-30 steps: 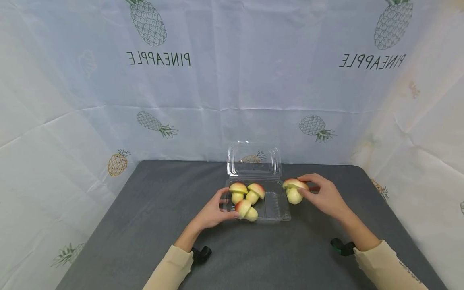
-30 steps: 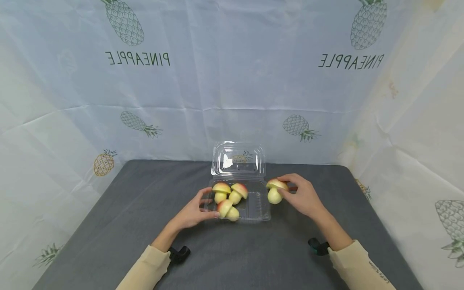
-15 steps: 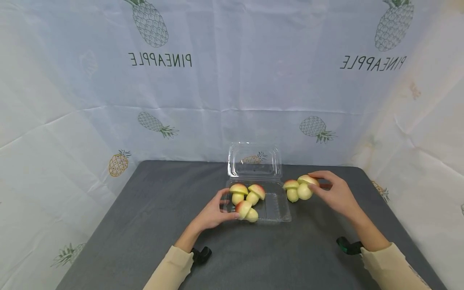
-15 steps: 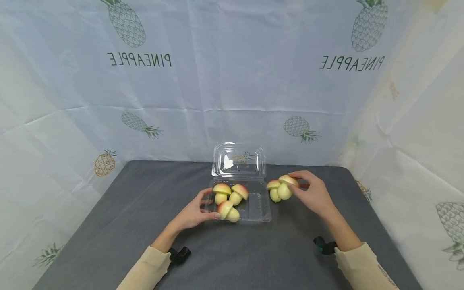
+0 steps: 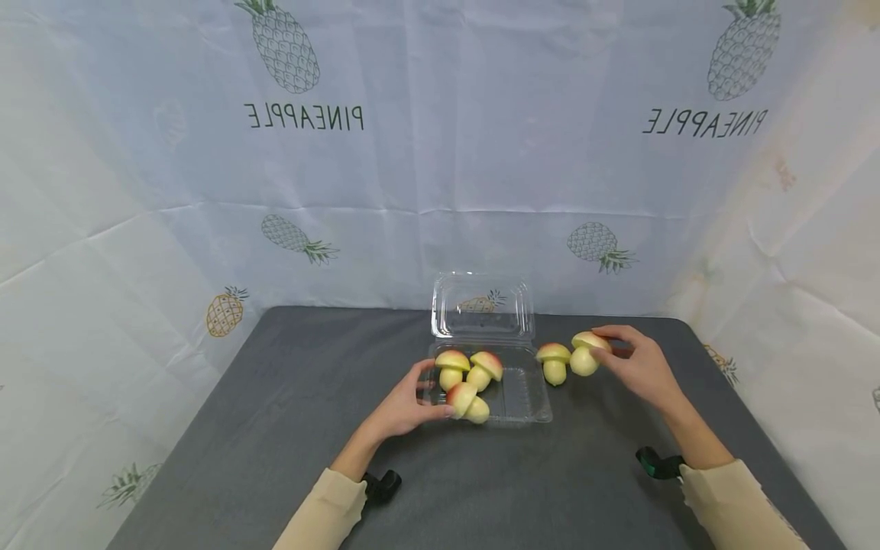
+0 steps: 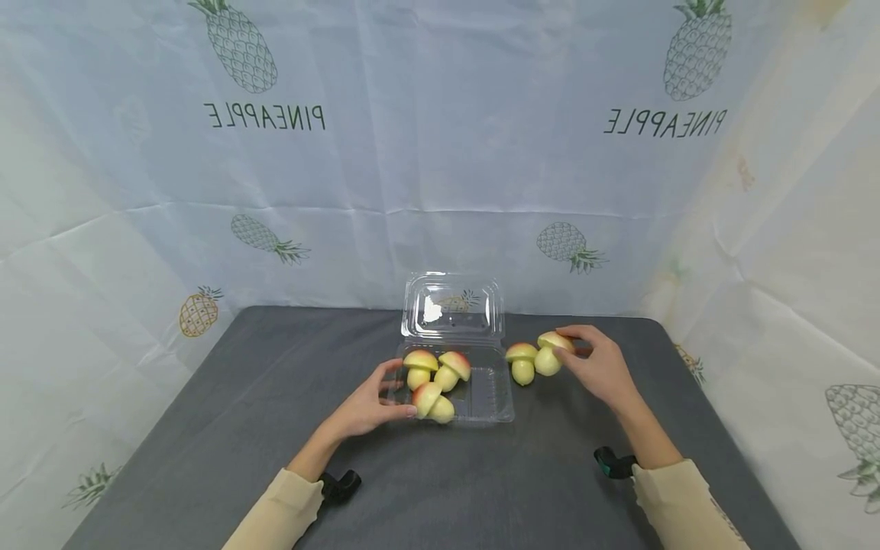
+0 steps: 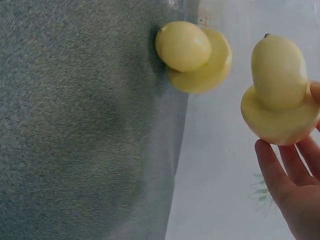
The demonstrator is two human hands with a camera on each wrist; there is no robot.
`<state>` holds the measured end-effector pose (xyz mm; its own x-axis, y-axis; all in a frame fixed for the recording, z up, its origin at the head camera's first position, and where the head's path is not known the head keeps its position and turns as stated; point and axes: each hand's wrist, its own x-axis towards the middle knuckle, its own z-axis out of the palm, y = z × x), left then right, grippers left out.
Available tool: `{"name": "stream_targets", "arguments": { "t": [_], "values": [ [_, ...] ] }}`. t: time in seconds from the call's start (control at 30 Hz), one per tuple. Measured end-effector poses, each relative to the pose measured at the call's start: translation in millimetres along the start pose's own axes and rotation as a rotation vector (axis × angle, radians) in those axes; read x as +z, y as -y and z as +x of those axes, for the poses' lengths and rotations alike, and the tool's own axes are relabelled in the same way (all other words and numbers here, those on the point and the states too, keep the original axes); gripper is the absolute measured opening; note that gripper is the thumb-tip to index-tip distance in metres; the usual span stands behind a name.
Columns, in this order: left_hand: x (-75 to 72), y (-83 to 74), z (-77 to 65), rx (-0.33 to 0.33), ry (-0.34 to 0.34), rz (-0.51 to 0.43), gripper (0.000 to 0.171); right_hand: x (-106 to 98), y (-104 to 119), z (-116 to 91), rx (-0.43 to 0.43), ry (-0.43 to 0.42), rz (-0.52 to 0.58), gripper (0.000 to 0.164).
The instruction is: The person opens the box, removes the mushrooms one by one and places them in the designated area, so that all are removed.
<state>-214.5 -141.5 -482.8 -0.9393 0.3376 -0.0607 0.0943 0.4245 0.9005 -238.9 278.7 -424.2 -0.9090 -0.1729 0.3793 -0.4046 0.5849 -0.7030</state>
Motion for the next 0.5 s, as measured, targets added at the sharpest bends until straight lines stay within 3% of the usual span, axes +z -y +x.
{"name": "stream_targets", "arguments": {
  "t": [0.5],
  "values": [
    [-0.6, 0.2, -0.7, -0.001, 0.012, -0.008, 0.097, 6.6, -27.9, 2.7, 0.129, 0.054, -0.013, 0.046]
  ]
}}
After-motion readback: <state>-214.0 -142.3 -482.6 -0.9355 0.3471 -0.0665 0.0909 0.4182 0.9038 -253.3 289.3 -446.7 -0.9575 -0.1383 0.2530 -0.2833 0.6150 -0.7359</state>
